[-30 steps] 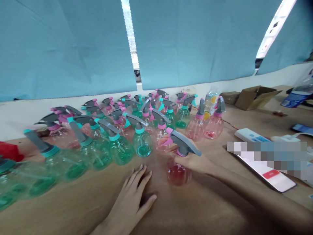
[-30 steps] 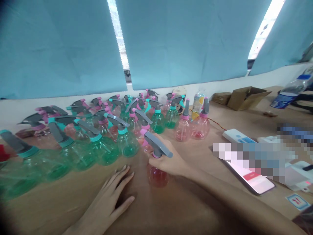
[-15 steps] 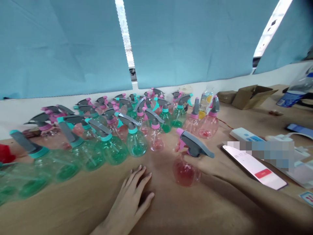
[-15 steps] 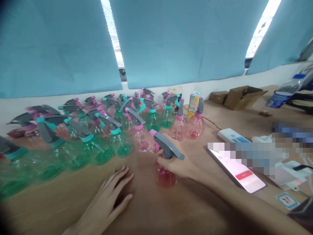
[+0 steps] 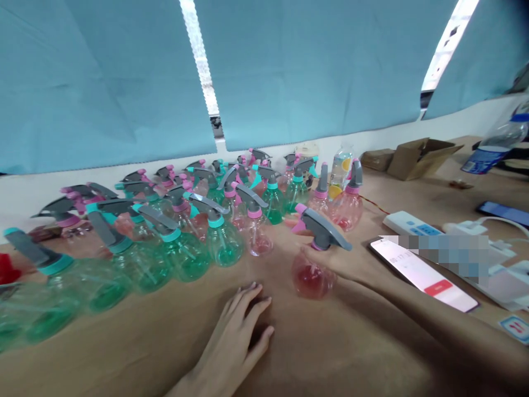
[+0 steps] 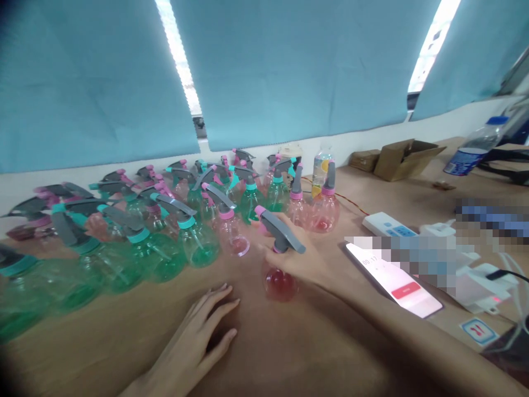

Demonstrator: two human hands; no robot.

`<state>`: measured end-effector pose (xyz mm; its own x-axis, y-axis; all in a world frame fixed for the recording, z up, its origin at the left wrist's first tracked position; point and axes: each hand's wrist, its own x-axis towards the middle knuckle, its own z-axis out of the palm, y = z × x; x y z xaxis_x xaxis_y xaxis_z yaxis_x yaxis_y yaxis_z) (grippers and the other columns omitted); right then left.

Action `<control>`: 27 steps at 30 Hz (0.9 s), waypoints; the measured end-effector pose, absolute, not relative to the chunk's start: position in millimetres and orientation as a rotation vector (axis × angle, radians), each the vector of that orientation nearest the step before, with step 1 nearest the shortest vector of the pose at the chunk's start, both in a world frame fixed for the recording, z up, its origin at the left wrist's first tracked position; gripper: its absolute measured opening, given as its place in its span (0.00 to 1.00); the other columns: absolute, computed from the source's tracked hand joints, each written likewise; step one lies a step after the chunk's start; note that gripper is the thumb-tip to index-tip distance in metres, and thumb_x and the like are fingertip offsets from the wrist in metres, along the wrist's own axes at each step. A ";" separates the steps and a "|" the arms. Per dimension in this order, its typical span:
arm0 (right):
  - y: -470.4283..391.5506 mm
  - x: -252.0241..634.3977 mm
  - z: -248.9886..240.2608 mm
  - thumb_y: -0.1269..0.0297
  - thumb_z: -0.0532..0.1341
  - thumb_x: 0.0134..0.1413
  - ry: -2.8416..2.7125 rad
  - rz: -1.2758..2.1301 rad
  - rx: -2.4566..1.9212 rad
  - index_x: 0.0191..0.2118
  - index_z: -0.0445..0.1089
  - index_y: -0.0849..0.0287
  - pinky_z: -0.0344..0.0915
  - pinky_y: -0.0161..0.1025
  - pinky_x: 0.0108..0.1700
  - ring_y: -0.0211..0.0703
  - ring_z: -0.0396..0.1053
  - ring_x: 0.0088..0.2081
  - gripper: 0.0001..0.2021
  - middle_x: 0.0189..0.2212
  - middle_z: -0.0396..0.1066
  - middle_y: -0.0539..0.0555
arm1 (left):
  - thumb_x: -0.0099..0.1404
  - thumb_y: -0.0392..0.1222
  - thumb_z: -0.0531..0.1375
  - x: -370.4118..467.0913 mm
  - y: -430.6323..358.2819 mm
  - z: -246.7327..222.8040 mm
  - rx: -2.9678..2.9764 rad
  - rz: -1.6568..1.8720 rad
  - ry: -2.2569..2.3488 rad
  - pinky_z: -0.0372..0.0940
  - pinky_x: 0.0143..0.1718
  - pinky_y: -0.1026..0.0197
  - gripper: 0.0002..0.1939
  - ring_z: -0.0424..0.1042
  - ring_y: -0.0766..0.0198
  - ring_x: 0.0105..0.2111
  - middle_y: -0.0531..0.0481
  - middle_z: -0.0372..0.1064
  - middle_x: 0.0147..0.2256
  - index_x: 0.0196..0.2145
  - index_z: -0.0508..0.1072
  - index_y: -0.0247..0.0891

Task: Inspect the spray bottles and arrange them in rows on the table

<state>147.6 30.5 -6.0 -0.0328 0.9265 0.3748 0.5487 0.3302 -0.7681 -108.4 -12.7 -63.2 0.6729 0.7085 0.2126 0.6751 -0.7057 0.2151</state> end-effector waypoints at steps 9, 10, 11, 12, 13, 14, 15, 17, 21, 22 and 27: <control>33.4 160.9 -12.1 0.51 0.67 0.45 -1.657 0.545 -1.307 0.53 0.64 0.51 0.69 0.46 0.39 0.48 0.72 0.36 0.28 0.33 0.72 0.51 | 0.69 0.42 0.54 -109.7 -13.2 -63.6 2.803 0.390 1.116 0.61 0.55 0.39 0.19 0.60 0.48 0.59 0.41 0.60 0.59 0.56 0.63 0.40; 30.6 163.1 -13.3 0.50 0.67 0.45 -1.670 0.518 -1.293 0.53 0.63 0.51 0.69 0.47 0.41 0.49 0.72 0.38 0.29 0.35 0.72 0.52 | 0.69 0.42 0.54 -109.3 -13.6 -63.5 2.804 0.380 1.120 0.61 0.55 0.39 0.19 0.60 0.48 0.59 0.40 0.60 0.59 0.56 0.63 0.40; 27.5 165.2 -15.1 0.50 0.68 0.44 -1.689 0.489 -1.280 0.54 0.62 0.51 0.68 0.48 0.43 0.50 0.72 0.40 0.31 0.38 0.72 0.53 | 0.69 0.42 0.54 -108.9 -14.0 -63.3 2.805 0.374 1.124 0.61 0.55 0.39 0.19 0.60 0.48 0.59 0.40 0.60 0.59 0.56 0.63 0.39; 24.2 167.4 -17.6 0.49 0.69 0.42 -1.712 0.457 -1.270 0.54 0.61 0.52 0.68 0.49 0.45 0.52 0.71 0.43 0.33 0.41 0.71 0.54 | 0.69 0.42 0.54 -108.3 -14.2 -63.2 2.805 0.372 1.128 0.60 0.56 0.39 0.18 0.59 0.48 0.59 0.40 0.60 0.59 0.56 0.63 0.39; 20.8 169.5 -20.9 0.49 0.69 0.41 -1.738 0.428 -1.272 0.54 0.60 0.52 0.67 0.51 0.47 0.54 0.70 0.45 0.34 0.44 0.71 0.55 | 0.69 0.42 0.54 -107.7 -14.4 -63.2 2.804 0.374 1.131 0.60 0.56 0.39 0.19 0.59 0.48 0.59 0.40 0.60 0.59 0.56 0.63 0.39; 17.7 171.6 -25.0 0.48 0.70 0.40 -1.760 0.401 -1.294 0.54 0.60 0.52 0.66 0.52 0.48 0.55 0.69 0.47 0.35 0.46 0.70 0.56 | 0.69 0.42 0.54 -107.2 -14.4 -63.3 2.804 0.376 1.132 0.60 0.56 0.39 0.19 0.59 0.48 0.59 0.40 0.60 0.59 0.56 0.63 0.39; 15.0 173.8 -29.7 0.47 0.70 0.39 -1.773 0.374 -1.328 0.53 0.60 0.53 0.66 0.54 0.47 0.57 0.69 0.47 0.36 0.46 0.70 0.57 | 0.69 0.42 0.54 -106.8 -14.5 -63.4 2.803 0.378 1.133 0.60 0.56 0.39 0.19 0.59 0.48 0.59 0.40 0.60 0.59 0.56 0.63 0.39; 12.0 178.0 -39.3 0.45 0.69 0.39 -1.750 0.331 -1.432 0.51 0.61 0.55 0.68 0.55 0.45 0.58 0.70 0.45 0.34 0.45 0.70 0.59 | 0.69 0.41 0.54 -106.5 -14.5 -63.9 2.802 0.376 1.132 0.60 0.56 0.39 0.19 0.59 0.48 0.59 0.40 0.60 0.59 0.56 0.63 0.39; 18.5 183.0 -48.3 0.42 0.67 0.40 -1.740 0.247 -1.522 0.50 0.62 0.56 0.69 0.56 0.43 0.59 0.70 0.44 0.34 0.44 0.70 0.60 | 0.68 0.41 0.54 -106.9 -15.1 -64.5 2.805 0.388 1.134 0.60 0.56 0.40 0.19 0.59 0.48 0.59 0.40 0.60 0.59 0.56 0.63 0.39; 22.5 183.0 -47.4 0.41 0.66 0.40 -1.751 0.211 -1.529 0.50 0.63 0.56 0.68 0.56 0.43 0.59 0.69 0.44 0.33 0.44 0.69 0.61 | 0.68 0.41 0.54 -107.1 -15.3 -64.5 2.808 0.393 1.138 0.61 0.56 0.39 0.19 0.60 0.48 0.59 0.40 0.60 0.59 0.56 0.63 0.39; 47.6 176.4 -34.5 0.42 0.65 0.44 -1.834 0.084 -1.493 0.50 0.65 0.56 0.66 0.56 0.46 0.60 0.67 0.47 0.31 0.44 0.67 0.61 | 0.68 0.41 0.55 -108.0 -14.9 -64.8 2.833 0.423 1.137 0.63 0.54 0.39 0.19 0.62 0.47 0.58 0.40 0.62 0.58 0.56 0.63 0.40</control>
